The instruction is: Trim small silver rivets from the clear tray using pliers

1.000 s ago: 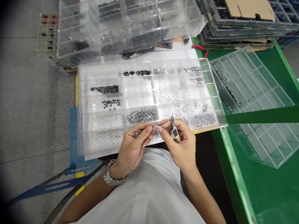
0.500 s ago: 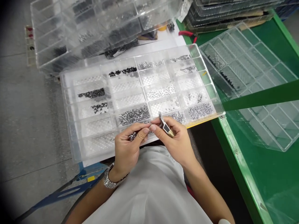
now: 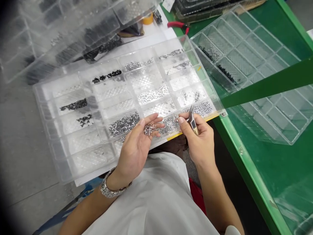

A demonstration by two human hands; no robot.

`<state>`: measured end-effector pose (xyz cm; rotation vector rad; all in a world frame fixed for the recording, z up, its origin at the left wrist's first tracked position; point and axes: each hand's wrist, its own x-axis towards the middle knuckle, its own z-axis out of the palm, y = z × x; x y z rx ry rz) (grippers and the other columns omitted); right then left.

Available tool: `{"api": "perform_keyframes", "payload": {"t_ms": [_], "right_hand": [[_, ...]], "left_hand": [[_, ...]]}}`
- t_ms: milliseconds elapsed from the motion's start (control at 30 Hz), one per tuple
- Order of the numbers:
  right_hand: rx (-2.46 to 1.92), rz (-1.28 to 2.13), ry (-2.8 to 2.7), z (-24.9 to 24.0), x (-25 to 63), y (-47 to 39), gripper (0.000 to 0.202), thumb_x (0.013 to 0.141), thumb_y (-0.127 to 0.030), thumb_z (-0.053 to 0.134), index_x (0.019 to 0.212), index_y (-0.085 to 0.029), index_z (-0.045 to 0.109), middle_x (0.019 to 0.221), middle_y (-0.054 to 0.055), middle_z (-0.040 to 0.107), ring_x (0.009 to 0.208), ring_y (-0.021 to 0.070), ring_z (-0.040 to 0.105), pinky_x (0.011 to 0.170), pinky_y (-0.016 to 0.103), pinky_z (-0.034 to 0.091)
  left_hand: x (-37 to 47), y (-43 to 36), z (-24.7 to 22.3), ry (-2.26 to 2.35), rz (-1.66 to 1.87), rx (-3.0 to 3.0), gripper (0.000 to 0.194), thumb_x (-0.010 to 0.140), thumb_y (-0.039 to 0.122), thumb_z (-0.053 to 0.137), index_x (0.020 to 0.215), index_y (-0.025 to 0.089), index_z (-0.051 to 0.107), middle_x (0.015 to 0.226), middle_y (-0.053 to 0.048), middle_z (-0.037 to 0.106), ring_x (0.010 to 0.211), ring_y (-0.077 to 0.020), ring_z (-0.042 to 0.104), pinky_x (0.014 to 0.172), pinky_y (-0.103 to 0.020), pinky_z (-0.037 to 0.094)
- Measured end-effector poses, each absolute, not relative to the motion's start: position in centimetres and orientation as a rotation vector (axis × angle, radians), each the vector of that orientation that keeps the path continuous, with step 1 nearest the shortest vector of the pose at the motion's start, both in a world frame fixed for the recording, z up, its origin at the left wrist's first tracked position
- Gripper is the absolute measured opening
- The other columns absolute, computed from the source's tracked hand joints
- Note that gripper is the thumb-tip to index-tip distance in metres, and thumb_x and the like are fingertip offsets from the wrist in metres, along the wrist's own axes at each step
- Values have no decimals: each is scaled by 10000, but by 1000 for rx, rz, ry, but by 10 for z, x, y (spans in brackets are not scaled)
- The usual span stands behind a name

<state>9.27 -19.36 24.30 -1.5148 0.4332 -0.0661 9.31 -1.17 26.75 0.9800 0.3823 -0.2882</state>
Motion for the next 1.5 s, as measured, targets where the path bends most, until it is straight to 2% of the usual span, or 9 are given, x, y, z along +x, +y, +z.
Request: {"api": "perform_keyframes", "payload": {"t_ms": [67, 200, 533, 600, 700, 767, 967, 1367, 1500], "right_hand": [[-1536, -79, 437, 243, 93, -197, 262, 940, -482, 921, 1089, -278, 854, 847, -2, 665, 729, 163, 550, 664, 308, 470], [-1542, -79, 428, 243, 92, -196, 253, 941, -484, 918, 1086, -287, 857, 839, -4, 647, 714, 161, 529, 636, 306, 450], [-1575, -51, 410, 250, 91, -194, 191, 958, -445, 903, 1065, -291, 867, 813, 2, 631, 724, 166, 543, 623, 302, 470], [-1579, -57, 422, 250, 91, -194, 224, 946, -473, 912, 1067, -291, 865, 825, 8, 647, 730, 173, 557, 618, 306, 478], [-1557, -40, 437, 249, 88, -191, 275, 925, -512, 930, 1079, -294, 863, 840, 11, 681, 750, 187, 595, 645, 322, 507], [-1516, 16, 423, 249, 86, -187, 284, 912, -512, 944, 1084, -299, 866, 847, 8, 703, 768, 193, 625, 686, 335, 538], [-1408, 123, 296, 252, 82, -173, 171, 919, -390, 964, 1053, -332, 875, 962, -7, 808, 900, 212, 749, 878, 371, 622], [-1321, 218, 184, 252, 92, -159, 126, 941, -303, 945, 1042, -323, 873, 865, -19, 794, 781, 197, 779, 801, 364, 672], [-1367, 230, 204, 251, 90, -159, 150, 931, -325, 959, 1064, -337, 889, 968, -9, 815, 892, 204, 774, 859, 363, 642]], "left_hand": [[93, -14, 268, 342, -300, 1035, 421, 1152, 503, 584, 1319, 209, 835, 1411, -132, 779, 1355, -294, 705, 1068, -389, 577], [90, -13, 265, 322, -382, 1097, 497, 1169, 583, 514, 1395, 255, 811, 1548, -81, 735, 1570, -280, 574, 1343, -428, 395], [82, -5, 279, 241, -449, 1148, 644, 1164, 684, 410, 1521, 265, 744, 1686, -58, 633, 1677, -281, 454, 1413, -429, 294], [80, -1, 285, 218, -414, 1287, 545, 1163, 617, 502, 1503, 280, 760, 1619, -67, 692, 1615, -298, 536, 1379, -439, 354], [79, 5, 285, 169, -307, 1538, 327, 1111, 452, 702, 1362, 292, 838, 1366, -80, 828, 1356, -305, 731, 1234, -436, 503], [79, 6, 279, 142, -253, 1623, 245, 1067, 392, 777, 1263, 280, 872, 1268, -80, 850, 1220, -294, 776, 1143, -423, 560], [84, 7, 268, 167, -271, 1462, 194, 1032, 342, 827, 1195, 256, 890, 1194, -81, 863, 1132, -268, 815, 1002, -385, 646], [87, 15, 272, 251, -236, 1284, 55, 962, 275, 901, 990, 232, 919, 968, -51, 853, 849, -166, 780, 818, -291, 679], [85, 18, 272, 252, -252, 1265, 57, 975, 280, 892, 989, 228, 910, 872, -26, 822, 784, -131, 754, 756, -237, 658]]}}
